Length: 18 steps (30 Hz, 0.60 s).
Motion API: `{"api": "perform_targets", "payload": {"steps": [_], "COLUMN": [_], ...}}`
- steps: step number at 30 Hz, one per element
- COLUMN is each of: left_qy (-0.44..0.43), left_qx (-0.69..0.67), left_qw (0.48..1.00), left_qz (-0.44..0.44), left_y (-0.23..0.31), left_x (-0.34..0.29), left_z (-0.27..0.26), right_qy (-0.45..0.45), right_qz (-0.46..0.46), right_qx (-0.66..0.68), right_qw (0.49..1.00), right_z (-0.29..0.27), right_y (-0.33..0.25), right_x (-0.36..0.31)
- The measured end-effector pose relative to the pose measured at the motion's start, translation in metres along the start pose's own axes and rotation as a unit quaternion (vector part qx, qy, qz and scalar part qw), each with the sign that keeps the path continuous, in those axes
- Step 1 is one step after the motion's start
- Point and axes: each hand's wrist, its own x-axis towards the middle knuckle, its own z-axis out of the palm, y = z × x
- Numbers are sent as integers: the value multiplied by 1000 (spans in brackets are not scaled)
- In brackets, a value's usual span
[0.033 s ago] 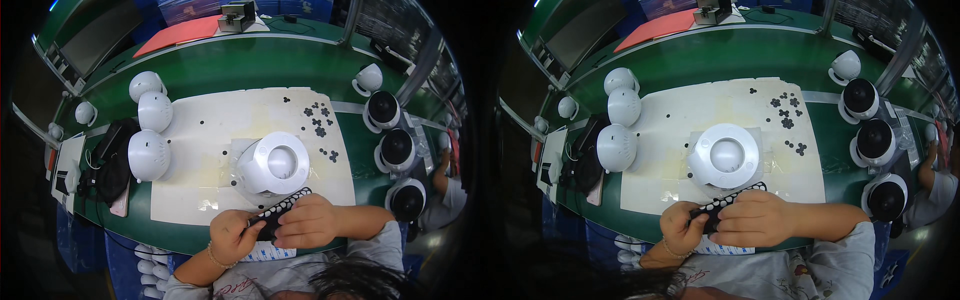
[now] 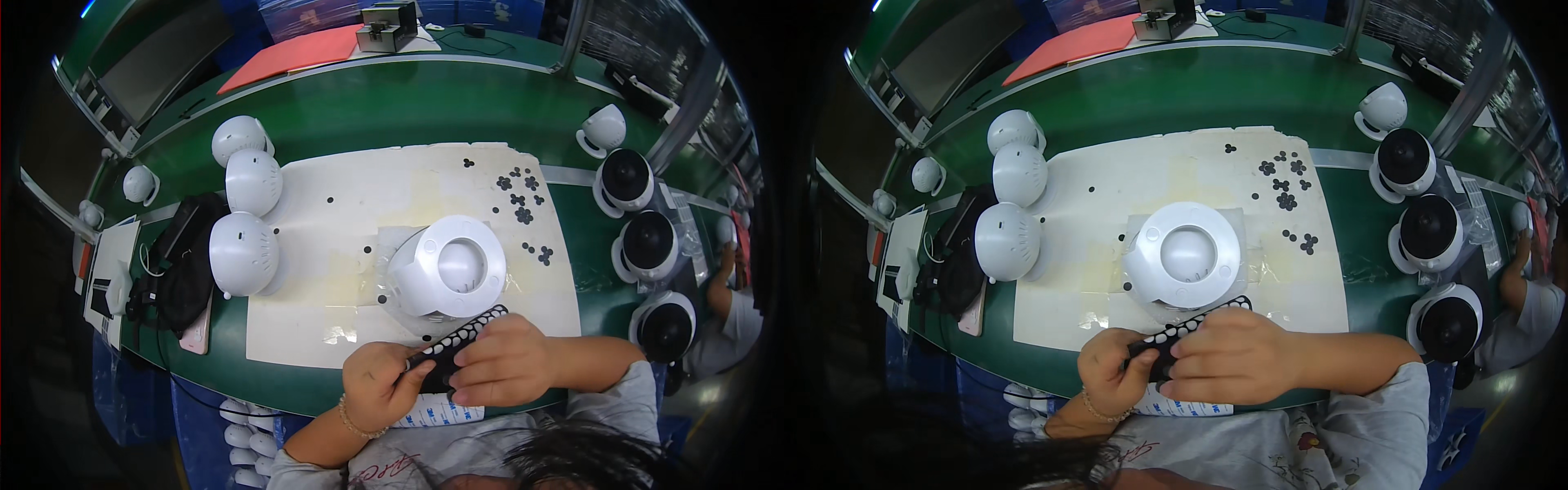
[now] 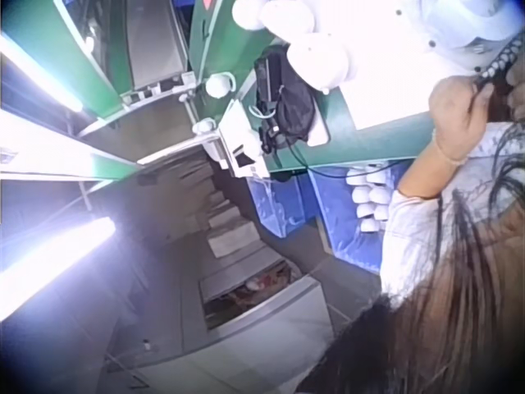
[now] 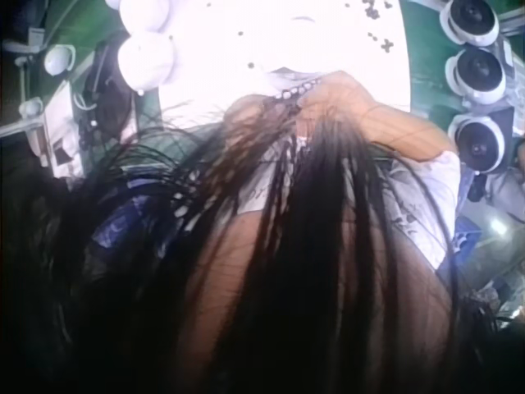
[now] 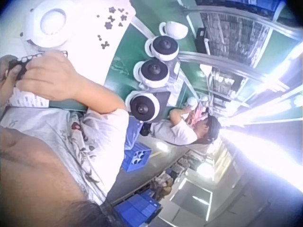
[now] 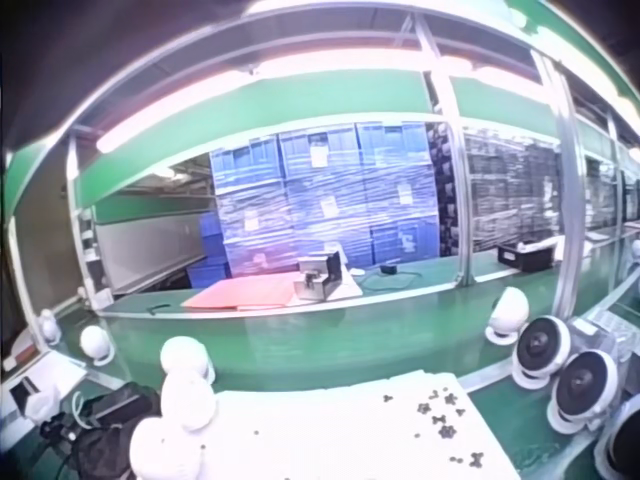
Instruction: The person repeatedly picks up white dome security camera housings from a green workbench, places them on a white mat, and applies small black circular stickers to the bottom of each unit. After applying the stickers, the person moves the finished camera to the right side of the table. The process is repeated for multiple units throughout the clip.
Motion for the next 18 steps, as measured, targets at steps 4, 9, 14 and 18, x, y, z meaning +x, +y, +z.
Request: {"api": "perform_targets", "payload": {"steps": [4, 9, 14, 18], "left_qy": [22, -21, 13, -40], "left_qx": [27, 34, 116, 166], "left_qw": [997, 998, 993, 984], "left_qz": [62, 45, 29, 43], "left_y": [0, -2, 4, 4], "left_x": [2, -3, -1, -2], "left_z": [4, -1, 5, 6], "right_qy": [131, 55, 109, 190], "right_qz": [90, -11, 71, 217], "right_qx": [104, 102, 133, 102], "right_qw": [982, 993, 983, 952], "right_z": [18, 15, -3, -17], "right_y": [0, -6, 7, 47], "right_x": [9, 13, 3, 14]}}
